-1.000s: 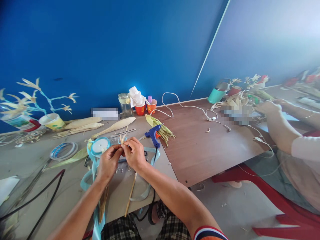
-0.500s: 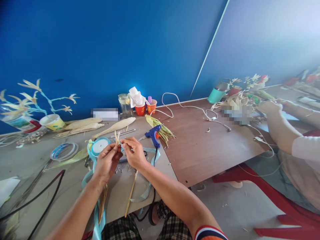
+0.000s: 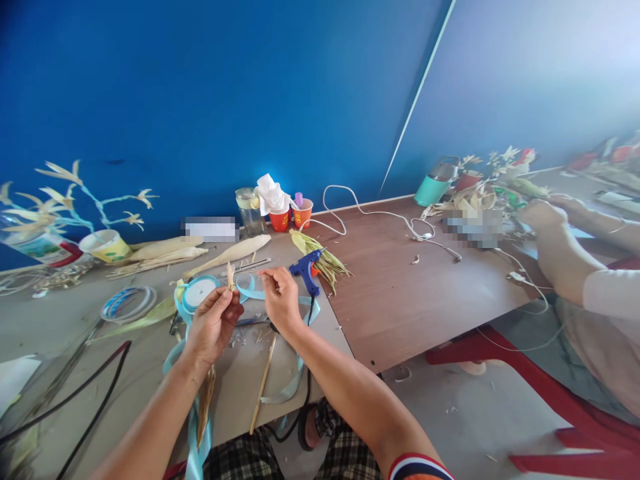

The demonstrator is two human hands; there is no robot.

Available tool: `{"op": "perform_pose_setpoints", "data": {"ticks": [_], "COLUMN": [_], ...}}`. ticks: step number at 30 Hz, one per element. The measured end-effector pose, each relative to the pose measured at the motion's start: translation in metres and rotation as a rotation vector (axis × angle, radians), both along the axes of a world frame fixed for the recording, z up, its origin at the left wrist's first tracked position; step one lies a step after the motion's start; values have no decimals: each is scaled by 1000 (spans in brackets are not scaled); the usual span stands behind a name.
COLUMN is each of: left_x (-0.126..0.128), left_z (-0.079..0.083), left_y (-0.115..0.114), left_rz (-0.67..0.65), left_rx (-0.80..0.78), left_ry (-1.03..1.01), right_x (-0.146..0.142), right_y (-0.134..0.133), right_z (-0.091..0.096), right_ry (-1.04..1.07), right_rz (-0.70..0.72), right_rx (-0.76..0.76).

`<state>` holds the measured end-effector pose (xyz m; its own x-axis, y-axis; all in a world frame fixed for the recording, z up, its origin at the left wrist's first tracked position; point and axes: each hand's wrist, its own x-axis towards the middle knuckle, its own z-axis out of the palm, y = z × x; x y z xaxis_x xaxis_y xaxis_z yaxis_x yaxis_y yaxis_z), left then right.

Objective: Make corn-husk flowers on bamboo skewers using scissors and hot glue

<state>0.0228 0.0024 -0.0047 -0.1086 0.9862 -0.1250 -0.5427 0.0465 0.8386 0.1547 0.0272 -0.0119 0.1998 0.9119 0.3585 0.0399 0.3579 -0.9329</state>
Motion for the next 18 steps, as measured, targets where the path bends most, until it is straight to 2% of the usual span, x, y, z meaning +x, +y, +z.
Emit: {"op": "perform_pose_setpoints", "data": {"ticks": [2, 7, 18], "left_x": [0, 2, 1], "left_z": [0, -1, -1], "left_y": [0, 0, 1], "left_rz": [-11, -45, -147], "left_rx": [-1, -24, 4], "left_ry": [-17, 9, 82], "right_x": [1, -7, -10], "right_y": [1, -5, -4], "right_z": [0, 1, 2], "right_ry": [51, 37, 222], "right_rz": [41, 287, 440], "right_rx": [-54, -67, -196]}}
